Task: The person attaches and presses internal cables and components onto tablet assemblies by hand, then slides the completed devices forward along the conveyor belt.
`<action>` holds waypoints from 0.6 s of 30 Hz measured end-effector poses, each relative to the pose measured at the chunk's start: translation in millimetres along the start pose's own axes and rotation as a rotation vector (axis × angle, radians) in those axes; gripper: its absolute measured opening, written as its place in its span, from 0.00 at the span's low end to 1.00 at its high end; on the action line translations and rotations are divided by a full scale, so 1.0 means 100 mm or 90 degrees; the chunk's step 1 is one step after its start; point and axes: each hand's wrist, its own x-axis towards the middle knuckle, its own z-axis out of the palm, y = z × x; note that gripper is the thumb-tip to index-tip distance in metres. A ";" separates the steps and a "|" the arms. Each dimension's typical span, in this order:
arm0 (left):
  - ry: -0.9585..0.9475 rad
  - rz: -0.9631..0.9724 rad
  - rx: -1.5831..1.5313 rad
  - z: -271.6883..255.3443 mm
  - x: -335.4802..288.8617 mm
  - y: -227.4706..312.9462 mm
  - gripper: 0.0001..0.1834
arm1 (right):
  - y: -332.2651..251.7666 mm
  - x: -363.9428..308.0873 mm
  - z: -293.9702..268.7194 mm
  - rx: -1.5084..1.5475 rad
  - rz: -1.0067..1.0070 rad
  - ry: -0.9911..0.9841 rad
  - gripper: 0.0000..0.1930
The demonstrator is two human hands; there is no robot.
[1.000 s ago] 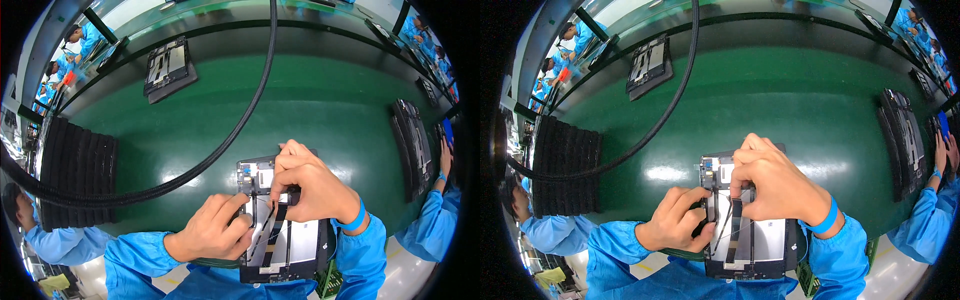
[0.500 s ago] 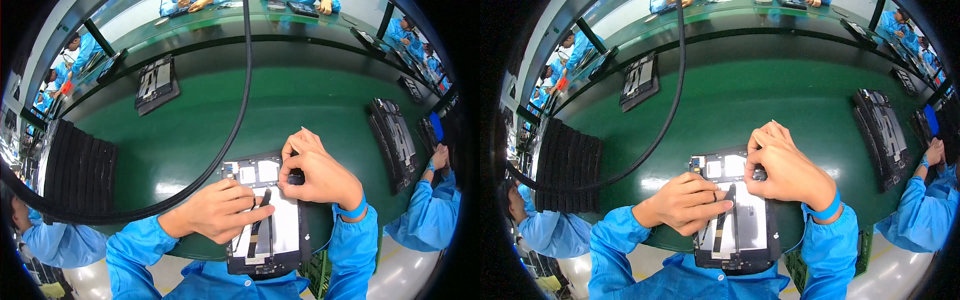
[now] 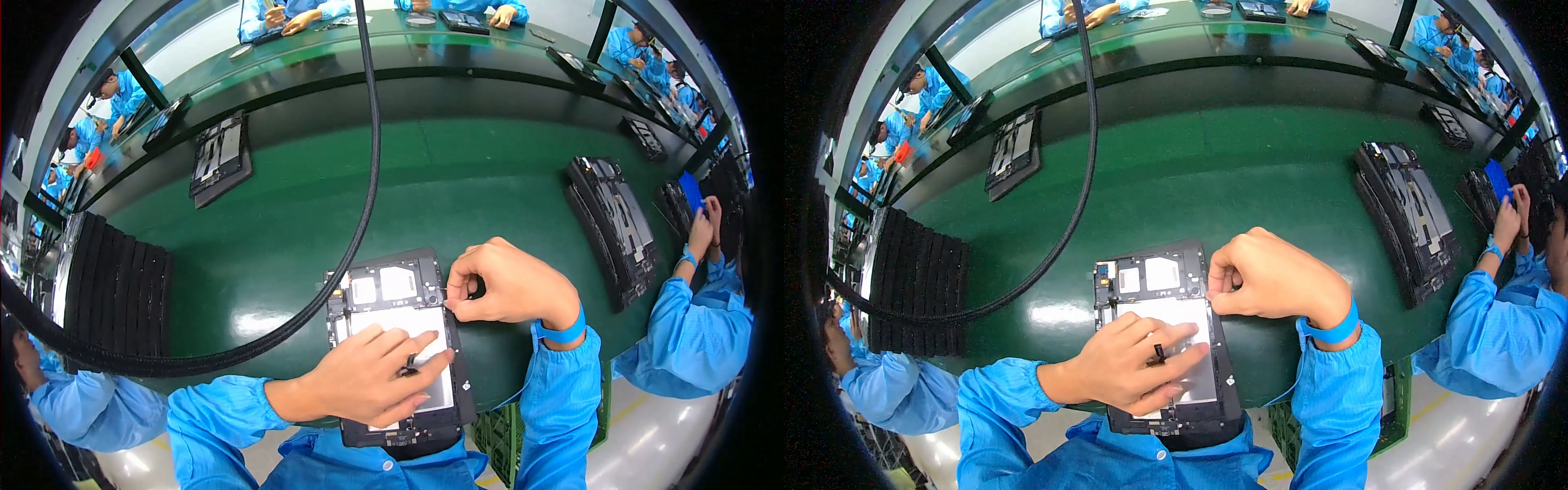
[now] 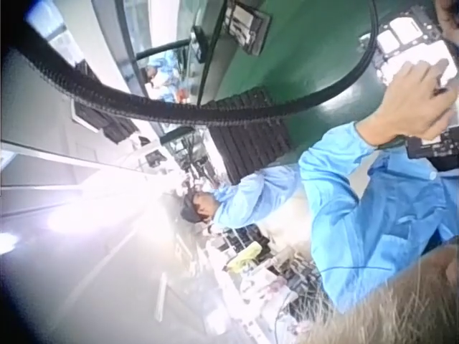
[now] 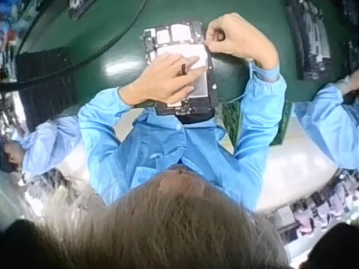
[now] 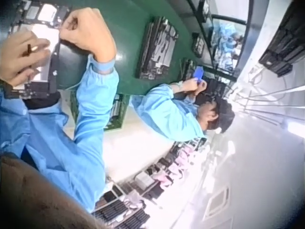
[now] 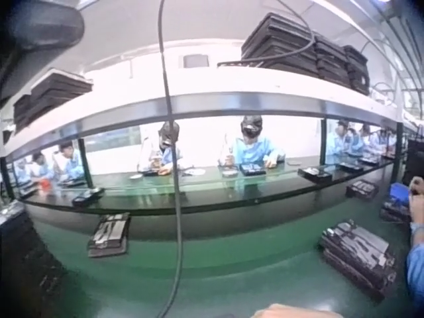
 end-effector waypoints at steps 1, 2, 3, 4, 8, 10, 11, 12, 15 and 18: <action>-0.002 -0.001 0.001 0.01 0.00 0.01 0.31 | 0.00 0.00 0.00 0.002 -0.001 0.001 0.09; -0.001 -0.021 0.038 0.02 -0.01 0.02 0.29 | -0.01 0.01 -0.01 0.017 0.001 -0.026 0.09; 0.000 -0.042 0.075 0.03 -0.01 0.03 0.27 | -0.01 0.01 -0.02 0.031 0.002 -0.052 0.10; -0.003 -0.040 0.076 0.03 -0.01 0.04 0.27 | -0.01 0.01 -0.03 0.033 0.002 -0.049 0.10; -0.002 -0.045 0.096 0.10 -0.04 0.06 0.23 | 0.02 0.03 -0.03 0.084 -0.016 -0.073 0.11; 0.006 -0.047 0.106 0.11 -0.03 0.06 0.23 | 0.05 0.04 -0.02 0.092 -0.009 -0.073 0.11; 0.012 -0.061 0.112 0.10 -0.01 0.07 0.23 | 0.07 0.04 -0.01 0.082 -0.007 -0.065 0.11; 0.019 -0.075 0.118 0.10 0.01 0.08 0.23 | 0.10 0.05 -0.01 0.072 -0.004 -0.056 0.11; 0.026 -0.099 0.135 0.10 0.01 0.08 0.22 | 0.16 0.09 0.01 0.093 0.000 -0.048 0.10; 0.038 -0.109 0.129 0.12 0.01 0.07 0.20 | 0.13 0.10 0.00 0.087 0.019 -0.061 0.11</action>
